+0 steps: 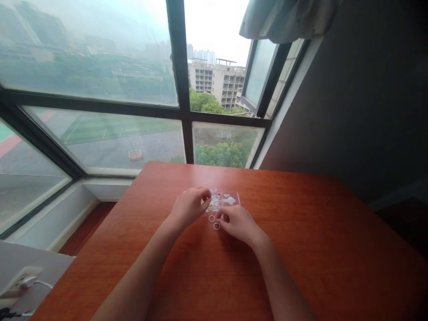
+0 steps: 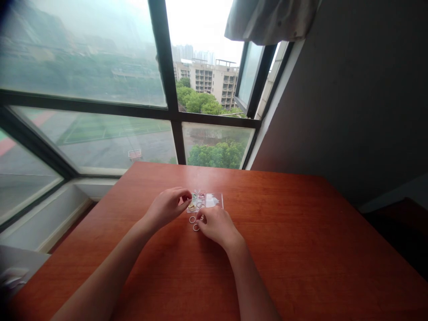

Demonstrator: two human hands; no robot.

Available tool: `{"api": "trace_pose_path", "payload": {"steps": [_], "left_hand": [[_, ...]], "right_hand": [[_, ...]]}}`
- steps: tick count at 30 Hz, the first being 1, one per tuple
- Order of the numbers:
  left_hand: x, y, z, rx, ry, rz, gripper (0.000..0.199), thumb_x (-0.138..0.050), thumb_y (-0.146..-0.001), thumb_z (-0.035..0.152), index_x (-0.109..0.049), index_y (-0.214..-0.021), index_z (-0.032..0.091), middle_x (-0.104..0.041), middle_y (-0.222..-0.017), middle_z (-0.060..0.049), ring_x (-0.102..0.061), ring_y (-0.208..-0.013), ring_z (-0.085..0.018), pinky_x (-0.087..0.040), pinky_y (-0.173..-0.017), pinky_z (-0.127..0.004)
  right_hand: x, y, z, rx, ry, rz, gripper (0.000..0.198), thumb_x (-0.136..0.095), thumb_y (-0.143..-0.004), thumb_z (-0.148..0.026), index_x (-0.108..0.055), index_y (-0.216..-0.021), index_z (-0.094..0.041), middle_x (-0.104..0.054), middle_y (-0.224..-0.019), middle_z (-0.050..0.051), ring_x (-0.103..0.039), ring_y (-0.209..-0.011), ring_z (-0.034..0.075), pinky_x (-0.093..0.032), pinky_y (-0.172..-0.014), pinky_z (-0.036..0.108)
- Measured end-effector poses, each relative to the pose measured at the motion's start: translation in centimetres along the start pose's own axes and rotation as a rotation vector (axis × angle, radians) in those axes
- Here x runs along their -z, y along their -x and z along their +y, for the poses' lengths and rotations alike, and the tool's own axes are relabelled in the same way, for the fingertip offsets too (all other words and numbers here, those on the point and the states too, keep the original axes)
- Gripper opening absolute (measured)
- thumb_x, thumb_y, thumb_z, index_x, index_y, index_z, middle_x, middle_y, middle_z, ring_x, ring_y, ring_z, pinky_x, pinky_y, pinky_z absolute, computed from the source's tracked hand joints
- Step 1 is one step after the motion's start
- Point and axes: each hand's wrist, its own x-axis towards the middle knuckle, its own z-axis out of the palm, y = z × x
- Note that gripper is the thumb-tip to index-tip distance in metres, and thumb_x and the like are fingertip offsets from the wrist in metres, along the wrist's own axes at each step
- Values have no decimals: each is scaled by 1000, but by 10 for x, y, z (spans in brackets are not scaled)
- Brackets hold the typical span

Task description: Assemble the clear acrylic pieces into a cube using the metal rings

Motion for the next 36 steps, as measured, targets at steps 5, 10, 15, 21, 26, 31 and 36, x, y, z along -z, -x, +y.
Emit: {"api": "trace_pose_path", "payload": {"steps": [5, 10, 15, 21, 26, 31, 36], "left_hand": [[4, 2, 3, 9, -20, -33, 15, -52, -84, 27, -65, -80, 21, -68, -83, -2, -59, -72, -15, -38, -62, -24], [3, 2, 6, 28, -36, -56, 15, -53, -84, 28, -66, -83, 20, -68, -84, -4, -60, -75, -16, -38, -65, -24], [0, 3, 7, 8, -27, -60, 14, -52, -84, 26, -65, -82, 20, -68, -85, -3, -61, -76, -16, -38, -64, -24], [0, 2, 6, 50, -30, -42, 17, -51, -85, 29, -65, -83, 20, -69, -84, -4, -61, -77, -17, -39, -67, -24], [0, 2, 6, 44, -20, -35, 18, -50, -86, 29, -66, -83, 21, -69, -82, -4, -62, -76, -17, -40, -68, -24], [1, 2, 6, -37, -28, -80, 18, -50, -85, 25, -66, -78, 20, -69, -79, -3, -61, -71, -15, -38, -64, -23], [1, 7, 11, -121, -69, -264, 16, -53, -80, 22, -66, -71, 20, -68, -72, -3, -59, -64, -15, -34, -56, -23]], "right_hand": [[-8, -2, -10, 19, 108, 24, 14, -58, -84, -27, -70, -91, -27, -71, -81, 0, -63, -75, 14, -36, -62, 22], [-17, -3, -18, 42, 234, -39, 15, -55, -84, -26, -69, -86, -25, -72, -81, 1, -64, -74, 16, -35, -60, 23], [-21, -3, -20, 51, 292, -11, 15, -54, -82, -21, -68, -85, -24, -72, -82, 3, -64, -71, 17, -33, -57, 25], [-13, -6, -15, -6, 222, 131, 12, -55, -83, -28, -67, -85, -26, -71, -79, 0, -62, -71, 16, -33, -59, 24], [-8, -10, -4, -79, 96, 312, 14, -53, -86, -31, -66, -87, -25, -67, -70, -2, -59, -64, 13, -34, -60, 23], [-18, -14, 3, -96, 62, 318, 15, -53, -88, -32, -66, -89, -24, -67, -73, -2, -59, -66, 13, -34, -61, 22], [-17, -14, 4, -132, 99, 300, 16, -53, -88, -31, -67, -94, -26, -69, -80, 0, -60, -72, 15, -33, -62, 22]]}}
